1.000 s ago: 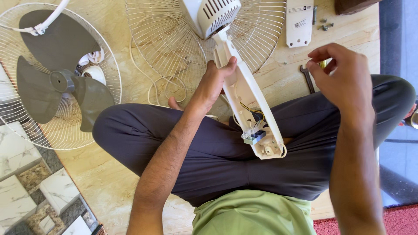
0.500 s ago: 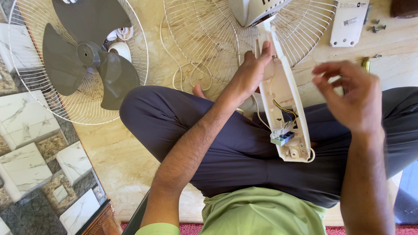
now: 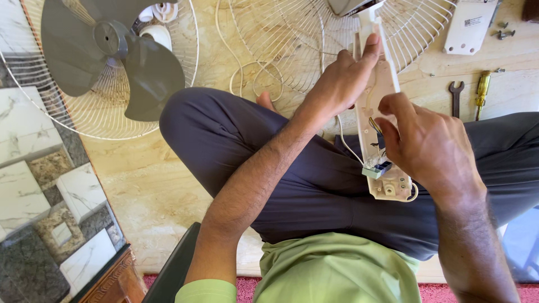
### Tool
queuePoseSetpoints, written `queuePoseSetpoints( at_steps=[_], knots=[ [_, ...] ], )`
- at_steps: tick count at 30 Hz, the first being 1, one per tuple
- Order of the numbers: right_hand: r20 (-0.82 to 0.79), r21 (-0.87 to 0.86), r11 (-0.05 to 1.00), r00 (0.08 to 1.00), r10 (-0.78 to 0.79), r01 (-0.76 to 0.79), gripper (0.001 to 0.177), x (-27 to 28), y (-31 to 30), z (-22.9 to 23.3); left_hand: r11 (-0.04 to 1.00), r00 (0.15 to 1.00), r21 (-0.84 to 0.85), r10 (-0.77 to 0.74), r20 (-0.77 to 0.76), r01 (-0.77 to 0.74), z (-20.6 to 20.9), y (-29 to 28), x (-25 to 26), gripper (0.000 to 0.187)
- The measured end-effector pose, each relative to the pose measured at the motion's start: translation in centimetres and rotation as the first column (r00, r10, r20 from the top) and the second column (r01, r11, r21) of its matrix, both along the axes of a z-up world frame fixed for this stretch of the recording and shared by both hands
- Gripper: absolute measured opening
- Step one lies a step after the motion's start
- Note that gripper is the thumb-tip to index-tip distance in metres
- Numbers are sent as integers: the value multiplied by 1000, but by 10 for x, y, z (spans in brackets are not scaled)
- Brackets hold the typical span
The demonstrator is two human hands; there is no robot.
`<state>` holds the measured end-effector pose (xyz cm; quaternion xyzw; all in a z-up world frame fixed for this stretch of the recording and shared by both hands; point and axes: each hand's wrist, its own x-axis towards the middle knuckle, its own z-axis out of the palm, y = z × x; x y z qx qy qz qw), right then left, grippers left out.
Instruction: The person sits on the floor and works on the internal wiring of an electric fan's control box. They use a screwdriver to connect wires to a switch module, then wipe the fan's plastic housing with a cloth before continuing to adjust the wiring.
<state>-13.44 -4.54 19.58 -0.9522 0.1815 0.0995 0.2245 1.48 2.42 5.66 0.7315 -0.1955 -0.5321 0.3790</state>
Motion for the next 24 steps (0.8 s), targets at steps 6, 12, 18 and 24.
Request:
queuePoseSetpoints(
  at_steps=[6, 12, 18, 24],
  knots=[
    [-186, -86, 996, 981, -54, 39, 47, 16, 15, -12, 1000, 999, -26, 10, 42, -9, -7, -2, -5, 122],
    [-195, -6, 990, 971, -136, 137, 57, 25, 19, -22, 1000, 1000, 5, -18, 12, 18, 1, -3, -6, 105],
    [-17, -13, 991, 991, -131, 131, 52, 11, 19, -26, 999, 961, -46, -10, 278, 23, 16, 7, -11, 62],
    [70, 68, 973, 972, -223, 219, 44, 2, 18, -31, 986, 839, -131, -19, 544, 107, 34, 37, 1, 27]
  ],
)
